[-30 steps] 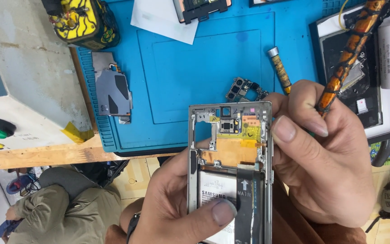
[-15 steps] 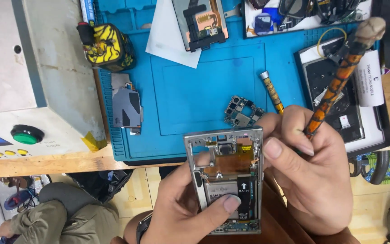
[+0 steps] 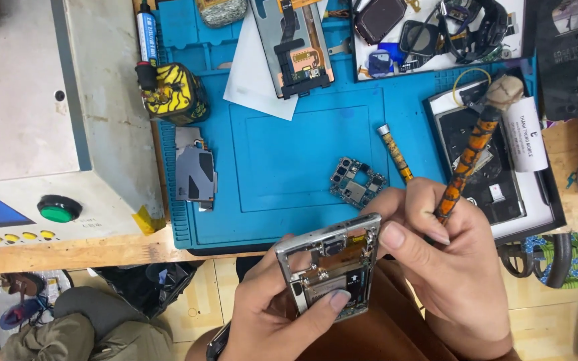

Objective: Repairing a smartphone by disassembling and reassembling internal components on a workbench.

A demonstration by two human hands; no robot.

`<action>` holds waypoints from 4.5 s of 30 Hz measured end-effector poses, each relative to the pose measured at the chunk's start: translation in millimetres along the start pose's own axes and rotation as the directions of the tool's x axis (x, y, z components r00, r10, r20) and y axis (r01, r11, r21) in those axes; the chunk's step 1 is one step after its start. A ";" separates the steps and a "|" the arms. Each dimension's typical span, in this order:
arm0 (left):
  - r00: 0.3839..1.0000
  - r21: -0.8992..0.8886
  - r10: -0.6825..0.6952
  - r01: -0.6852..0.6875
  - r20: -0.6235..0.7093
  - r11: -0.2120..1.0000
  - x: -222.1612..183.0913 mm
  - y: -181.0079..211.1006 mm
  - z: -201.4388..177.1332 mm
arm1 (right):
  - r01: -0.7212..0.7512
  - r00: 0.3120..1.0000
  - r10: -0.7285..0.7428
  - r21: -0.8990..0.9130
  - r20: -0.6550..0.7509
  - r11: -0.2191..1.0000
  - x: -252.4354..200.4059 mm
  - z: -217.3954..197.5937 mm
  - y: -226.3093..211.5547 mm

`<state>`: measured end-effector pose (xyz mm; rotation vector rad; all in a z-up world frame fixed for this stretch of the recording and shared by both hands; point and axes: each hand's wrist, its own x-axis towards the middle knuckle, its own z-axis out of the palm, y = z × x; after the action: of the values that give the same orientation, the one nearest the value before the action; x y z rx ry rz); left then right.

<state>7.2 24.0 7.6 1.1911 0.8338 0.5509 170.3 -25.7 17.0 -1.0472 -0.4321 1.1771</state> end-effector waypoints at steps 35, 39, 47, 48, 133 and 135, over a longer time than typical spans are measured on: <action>0.959 0.256 0.247 -0.207 -0.138 0.944 -6.7 2.8 7.9 | 0.162 0.974 -0.205 -0.339 -0.094 0.927 -7.2 8.5 2.5; 0.952 0.288 0.267 -0.216 -0.150 0.933 -6.9 3.3 9.8 | 0.178 0.971 -0.226 -0.411 -0.072 0.894 -7.2 8.3 2.6; 0.967 0.279 0.241 -0.208 -0.087 0.937 -5.0 0.4 4.9 | 0.105 0.976 -0.175 -0.425 -0.130 0.899 -6.4 13.2 0.1; 0.975 0.258 0.191 -0.156 -0.115 0.954 -4.1 0.5 3.4 | 0.113 0.975 -0.182 -0.427 -0.124 0.897 -4.8 14.0 -3.6; 0.964 -0.054 -0.246 0.252 0.102 0.966 10.9 -18.6 -42.2 | 0.638 0.721 -0.519 -0.733 0.459 0.238 8.0 -28.9 34.9; 0.963 -0.054 -0.249 0.255 0.105 0.965 11.5 -17.1 -42.8 | 0.650 0.707 -0.460 -0.749 0.537 0.125 6.5 -18.9 24.6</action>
<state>-21.2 52.4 -17.8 1.0236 0.8619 0.3071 173.8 -27.9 -14.5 -1.5062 -1.6543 0.1783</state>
